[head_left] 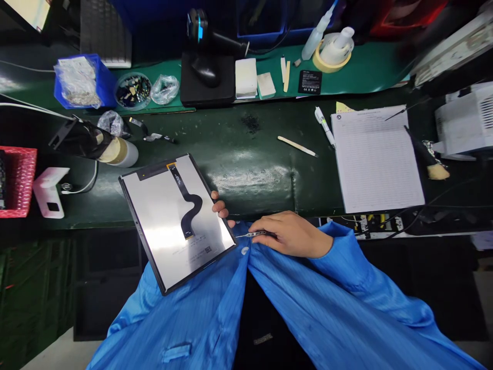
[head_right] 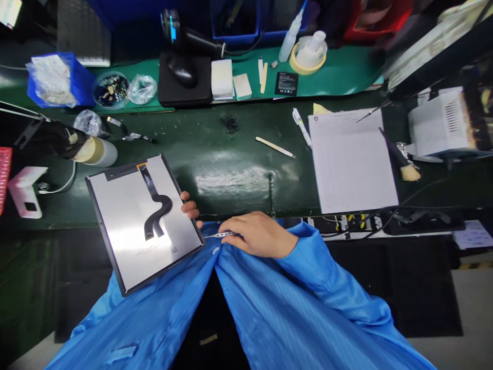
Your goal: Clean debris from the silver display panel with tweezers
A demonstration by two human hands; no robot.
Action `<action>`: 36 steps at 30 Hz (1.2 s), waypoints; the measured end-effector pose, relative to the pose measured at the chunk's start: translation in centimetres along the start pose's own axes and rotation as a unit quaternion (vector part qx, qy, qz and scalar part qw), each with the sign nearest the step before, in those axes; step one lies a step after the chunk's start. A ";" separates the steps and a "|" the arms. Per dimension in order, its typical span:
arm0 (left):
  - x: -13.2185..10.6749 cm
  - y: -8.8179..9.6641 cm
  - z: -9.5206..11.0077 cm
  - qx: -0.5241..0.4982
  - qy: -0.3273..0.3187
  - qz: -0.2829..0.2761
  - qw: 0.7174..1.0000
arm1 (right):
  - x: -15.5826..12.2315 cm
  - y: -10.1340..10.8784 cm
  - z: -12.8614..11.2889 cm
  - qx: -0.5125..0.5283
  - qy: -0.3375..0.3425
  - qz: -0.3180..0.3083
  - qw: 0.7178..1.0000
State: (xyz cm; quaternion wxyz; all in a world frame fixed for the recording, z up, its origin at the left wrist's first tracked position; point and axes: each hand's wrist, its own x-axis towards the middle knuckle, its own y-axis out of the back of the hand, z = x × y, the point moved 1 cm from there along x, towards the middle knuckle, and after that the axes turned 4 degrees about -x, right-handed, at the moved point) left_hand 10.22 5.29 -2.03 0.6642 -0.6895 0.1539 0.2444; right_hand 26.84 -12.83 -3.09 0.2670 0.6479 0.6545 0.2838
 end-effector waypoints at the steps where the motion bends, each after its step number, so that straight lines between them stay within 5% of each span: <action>1: 0.0 0.1 0.0 -0.002 0.000 -0.001 1.000 | 0.0 0.0 0.0 -0.001 0.001 0.003 1.000; 15: 0.3 -0.7 -0.1 0.024 -0.006 0.066 0.998 | -0.1 0.1 0.0 -0.018 0.010 0.017 1.000; 36: 0.5 -0.5 0.0 0.016 -0.014 0.067 0.998 | -0.3 -0.3 0.4 -0.015 -0.003 0.007 1.000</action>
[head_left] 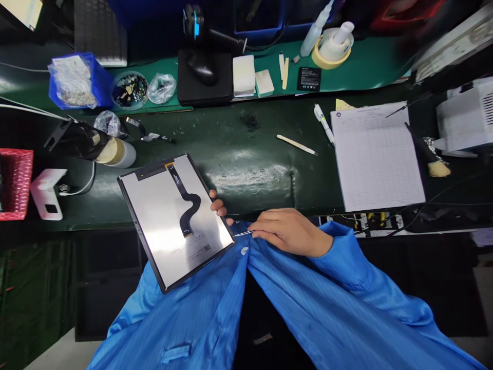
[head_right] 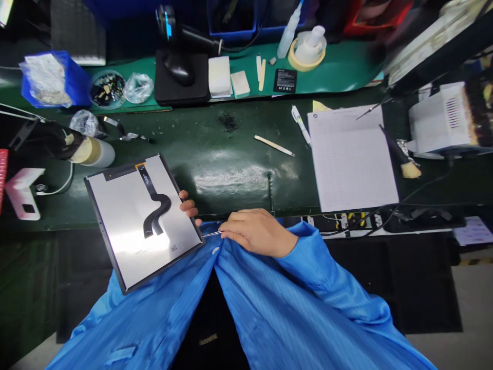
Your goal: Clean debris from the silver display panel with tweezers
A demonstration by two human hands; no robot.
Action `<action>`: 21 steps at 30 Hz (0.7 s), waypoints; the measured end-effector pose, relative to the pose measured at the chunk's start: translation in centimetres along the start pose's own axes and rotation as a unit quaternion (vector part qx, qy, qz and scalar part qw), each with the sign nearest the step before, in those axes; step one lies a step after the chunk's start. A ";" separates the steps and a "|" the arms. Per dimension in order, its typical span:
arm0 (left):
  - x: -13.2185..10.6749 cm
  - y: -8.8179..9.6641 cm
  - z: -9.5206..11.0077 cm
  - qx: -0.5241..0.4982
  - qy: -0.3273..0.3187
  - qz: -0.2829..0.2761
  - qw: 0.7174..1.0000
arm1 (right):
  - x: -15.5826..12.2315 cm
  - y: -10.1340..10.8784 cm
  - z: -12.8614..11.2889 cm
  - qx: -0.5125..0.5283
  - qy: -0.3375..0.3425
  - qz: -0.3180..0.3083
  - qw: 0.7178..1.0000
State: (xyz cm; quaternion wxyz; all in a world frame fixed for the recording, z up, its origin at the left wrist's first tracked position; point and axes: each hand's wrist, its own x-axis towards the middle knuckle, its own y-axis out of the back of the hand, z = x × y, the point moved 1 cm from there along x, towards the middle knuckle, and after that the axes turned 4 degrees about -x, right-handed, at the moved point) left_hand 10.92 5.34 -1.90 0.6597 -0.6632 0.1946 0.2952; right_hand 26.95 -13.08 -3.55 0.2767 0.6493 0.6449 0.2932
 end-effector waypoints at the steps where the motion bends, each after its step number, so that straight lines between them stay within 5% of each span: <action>1: 0.0 0.1 0.0 -0.003 0.001 -0.012 1.000 | 0.0 0.0 0.0 0.001 -0.003 -0.001 1.000; 5: 0.0 0.6 0.1 -0.009 0.003 -0.047 0.999 | 0.0 0.0 -0.1 0.012 -0.020 -0.017 1.000; 21: -0.1 1.0 0.3 0.003 0.002 -0.045 0.999 | 0.0 0.0 -0.2 0.021 -0.014 -0.009 1.000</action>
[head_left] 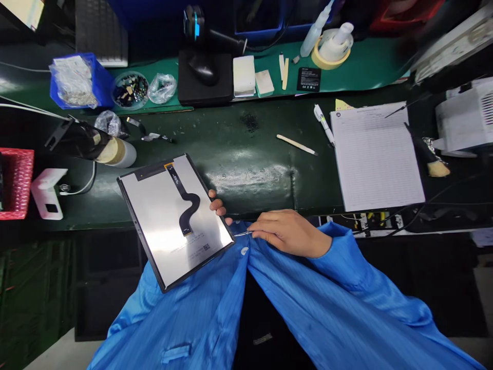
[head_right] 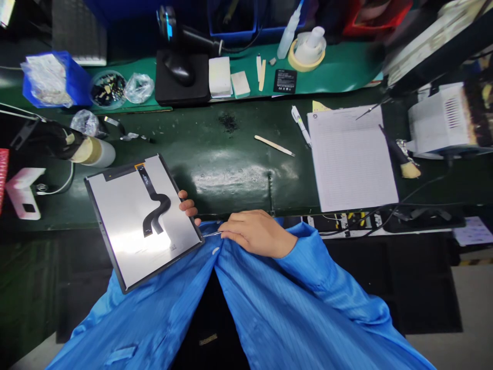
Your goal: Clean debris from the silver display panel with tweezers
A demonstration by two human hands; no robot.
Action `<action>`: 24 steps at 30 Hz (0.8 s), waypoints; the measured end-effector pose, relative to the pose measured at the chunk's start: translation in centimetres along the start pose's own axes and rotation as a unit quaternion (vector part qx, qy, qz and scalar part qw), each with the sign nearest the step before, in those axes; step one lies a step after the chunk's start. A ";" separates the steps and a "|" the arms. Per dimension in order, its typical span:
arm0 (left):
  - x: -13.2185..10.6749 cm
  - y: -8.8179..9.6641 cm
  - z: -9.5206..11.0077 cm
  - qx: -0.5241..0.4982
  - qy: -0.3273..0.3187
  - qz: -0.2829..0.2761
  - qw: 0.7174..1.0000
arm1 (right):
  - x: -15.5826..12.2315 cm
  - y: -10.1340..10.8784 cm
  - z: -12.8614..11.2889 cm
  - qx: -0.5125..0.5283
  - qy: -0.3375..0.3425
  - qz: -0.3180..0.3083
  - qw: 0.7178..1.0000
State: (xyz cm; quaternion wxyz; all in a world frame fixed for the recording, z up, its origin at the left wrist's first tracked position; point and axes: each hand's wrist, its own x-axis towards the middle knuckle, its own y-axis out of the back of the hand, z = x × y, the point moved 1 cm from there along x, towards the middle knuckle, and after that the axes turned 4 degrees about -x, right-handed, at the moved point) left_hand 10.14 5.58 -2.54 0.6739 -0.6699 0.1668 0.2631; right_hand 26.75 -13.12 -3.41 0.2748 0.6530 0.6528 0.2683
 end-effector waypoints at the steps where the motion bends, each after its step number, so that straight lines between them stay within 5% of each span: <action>1: 0.0 0.1 0.0 0.000 0.001 -0.007 1.000 | 0.0 0.0 0.0 0.006 -0.003 -0.004 1.000; 24: 0.0 0.6 -0.2 -0.030 -0.007 -0.037 0.999 | -0.3 -0.2 -0.1 0.021 -0.018 -0.020 0.999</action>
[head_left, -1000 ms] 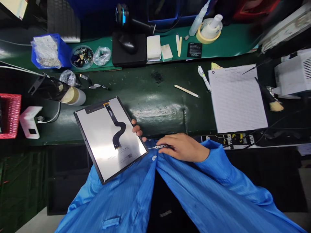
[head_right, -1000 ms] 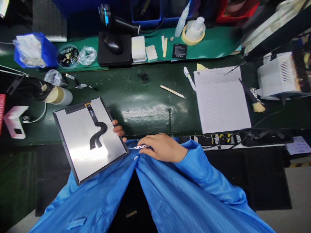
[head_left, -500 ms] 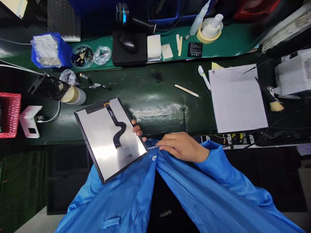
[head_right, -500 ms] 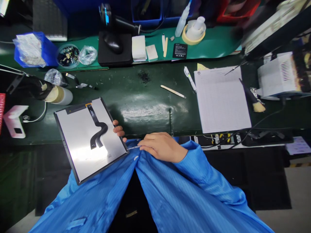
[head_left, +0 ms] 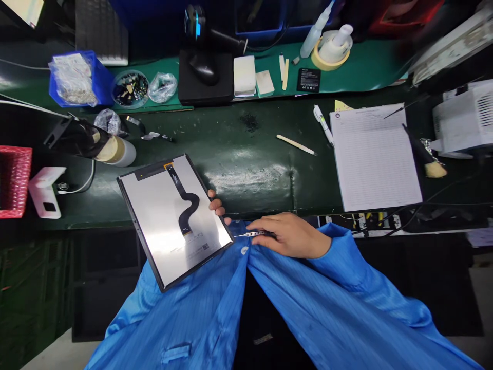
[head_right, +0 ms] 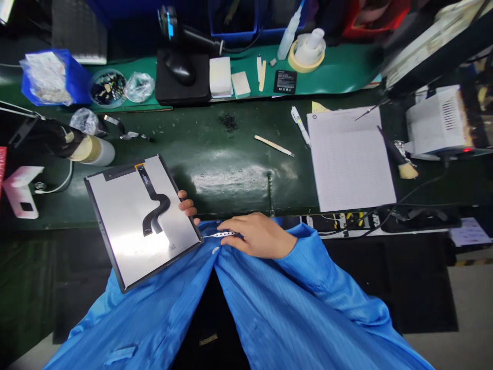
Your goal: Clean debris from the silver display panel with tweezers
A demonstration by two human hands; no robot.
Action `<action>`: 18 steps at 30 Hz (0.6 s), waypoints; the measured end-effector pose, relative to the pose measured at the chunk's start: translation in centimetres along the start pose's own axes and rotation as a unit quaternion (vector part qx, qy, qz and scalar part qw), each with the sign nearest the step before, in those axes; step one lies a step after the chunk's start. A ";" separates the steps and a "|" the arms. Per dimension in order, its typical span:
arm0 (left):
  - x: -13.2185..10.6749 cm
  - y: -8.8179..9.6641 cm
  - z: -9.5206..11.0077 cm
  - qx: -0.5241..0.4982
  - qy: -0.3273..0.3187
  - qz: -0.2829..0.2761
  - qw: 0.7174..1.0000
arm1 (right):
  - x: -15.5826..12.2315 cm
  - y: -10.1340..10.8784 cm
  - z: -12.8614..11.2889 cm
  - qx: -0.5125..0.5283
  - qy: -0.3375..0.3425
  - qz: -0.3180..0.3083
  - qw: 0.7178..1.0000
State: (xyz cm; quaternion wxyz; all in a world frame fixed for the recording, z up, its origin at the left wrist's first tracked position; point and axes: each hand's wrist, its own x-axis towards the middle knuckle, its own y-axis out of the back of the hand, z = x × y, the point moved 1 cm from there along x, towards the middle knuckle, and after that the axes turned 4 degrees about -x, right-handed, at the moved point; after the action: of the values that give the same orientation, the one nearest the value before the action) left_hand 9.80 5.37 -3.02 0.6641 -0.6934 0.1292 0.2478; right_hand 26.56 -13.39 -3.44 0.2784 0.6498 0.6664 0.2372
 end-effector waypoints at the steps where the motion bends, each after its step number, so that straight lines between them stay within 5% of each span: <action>1: 0.0 0.0 0.0 -0.003 0.000 -0.002 1.000 | 0.0 0.0 0.0 0.001 -0.003 -0.003 1.000; 18: 0.2 -0.3 0.2 0.022 0.009 0.031 0.999 | 0.1 0.0 0.1 -0.012 -0.001 0.006 1.000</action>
State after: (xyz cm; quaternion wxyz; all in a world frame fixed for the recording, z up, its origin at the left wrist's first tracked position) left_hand 10.10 5.61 -2.82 0.6699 -0.6766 0.1618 0.2592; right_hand 26.61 -13.24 -3.48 0.2859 0.6505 0.6593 0.2459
